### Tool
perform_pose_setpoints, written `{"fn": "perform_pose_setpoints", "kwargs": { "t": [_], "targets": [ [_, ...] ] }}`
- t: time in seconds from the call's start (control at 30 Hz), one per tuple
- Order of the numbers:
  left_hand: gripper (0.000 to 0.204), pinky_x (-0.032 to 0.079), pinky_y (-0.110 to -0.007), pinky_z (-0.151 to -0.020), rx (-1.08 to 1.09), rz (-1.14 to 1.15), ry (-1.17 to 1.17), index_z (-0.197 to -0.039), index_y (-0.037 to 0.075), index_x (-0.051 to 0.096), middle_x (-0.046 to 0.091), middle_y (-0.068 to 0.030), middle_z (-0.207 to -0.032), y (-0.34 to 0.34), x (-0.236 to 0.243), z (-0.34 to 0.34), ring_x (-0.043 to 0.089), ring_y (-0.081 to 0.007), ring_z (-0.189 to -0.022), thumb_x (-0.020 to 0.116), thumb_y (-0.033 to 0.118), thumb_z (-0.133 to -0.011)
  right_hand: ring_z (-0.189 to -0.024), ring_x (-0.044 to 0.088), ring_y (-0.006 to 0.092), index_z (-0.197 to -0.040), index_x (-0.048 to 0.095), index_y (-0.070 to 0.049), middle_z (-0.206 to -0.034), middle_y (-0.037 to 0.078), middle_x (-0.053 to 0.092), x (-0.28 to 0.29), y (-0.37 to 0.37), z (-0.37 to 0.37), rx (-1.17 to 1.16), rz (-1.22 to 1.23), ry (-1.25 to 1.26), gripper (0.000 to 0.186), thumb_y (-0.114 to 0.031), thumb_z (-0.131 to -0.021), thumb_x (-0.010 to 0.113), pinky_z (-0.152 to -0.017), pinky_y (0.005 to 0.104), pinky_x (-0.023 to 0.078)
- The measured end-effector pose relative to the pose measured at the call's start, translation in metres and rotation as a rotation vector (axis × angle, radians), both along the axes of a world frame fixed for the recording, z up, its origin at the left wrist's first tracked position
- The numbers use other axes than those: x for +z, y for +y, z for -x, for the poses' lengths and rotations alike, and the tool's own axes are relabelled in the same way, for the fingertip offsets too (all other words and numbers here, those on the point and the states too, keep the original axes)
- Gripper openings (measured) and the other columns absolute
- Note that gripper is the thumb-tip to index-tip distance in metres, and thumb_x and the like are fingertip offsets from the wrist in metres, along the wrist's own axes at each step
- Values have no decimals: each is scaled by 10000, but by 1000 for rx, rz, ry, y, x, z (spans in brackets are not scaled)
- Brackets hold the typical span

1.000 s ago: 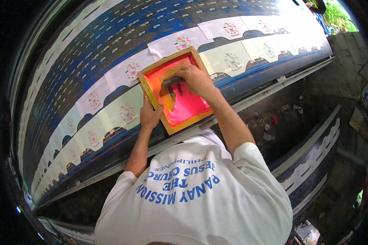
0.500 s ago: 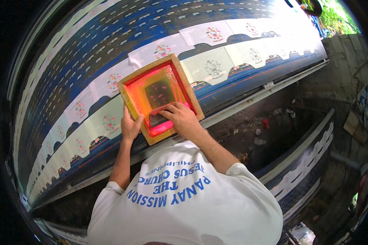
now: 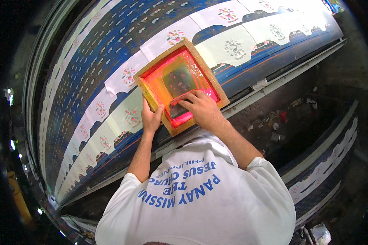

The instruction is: The person holds a wooden frame with a mesh screen over a tray of pink liquid and repeatedly rubs the screen with a dark pad. The person moves the frame along a long table lined with patterned paper sheets while continuing to rub the screen.

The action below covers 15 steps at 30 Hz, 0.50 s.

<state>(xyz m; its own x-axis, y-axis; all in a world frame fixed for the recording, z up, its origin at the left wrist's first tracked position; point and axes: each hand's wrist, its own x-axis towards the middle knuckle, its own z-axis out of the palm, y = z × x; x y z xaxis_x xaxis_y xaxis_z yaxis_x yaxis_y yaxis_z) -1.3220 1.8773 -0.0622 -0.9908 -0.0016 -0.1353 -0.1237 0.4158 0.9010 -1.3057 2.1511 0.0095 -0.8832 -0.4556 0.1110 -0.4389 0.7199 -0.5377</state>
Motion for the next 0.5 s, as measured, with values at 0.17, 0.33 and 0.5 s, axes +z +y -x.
{"fn": "perform_pose_setpoints", "kwargs": {
  "t": [0.17,0.33,0.5],
  "targets": [
    [856,575,-407,-1090,19,-206,57,-1670,-40,360,734,-200,-1389,11,-6,3,737,-247,-1243,784,197,-966,-1307,632,334,-1339,757,-79,-1382,88,695,-9,11,0,23,39,65,505,-7,-839,743,-1151,443,548],
    [820,555,-394,-1105,-11,-161,21,-1655,-53,381,698,-183,-1423,6,-8,2,712,-235,-1241,765,173,-966,-1269,651,332,-1274,786,-64,-1311,109,719,-10,17,2,39,99,84,419,-21,-861,729,-1125,448,558],
    [809,561,-390,-1095,8,-140,3,-1660,-36,392,714,-172,-1406,9,-4,1,717,-230,-1238,758,151,-963,-1217,682,343,-1228,807,-64,-1245,141,744,13,20,35,174,11,-203,365,-3,-882,705,-1073,462,571]
  ]
}}
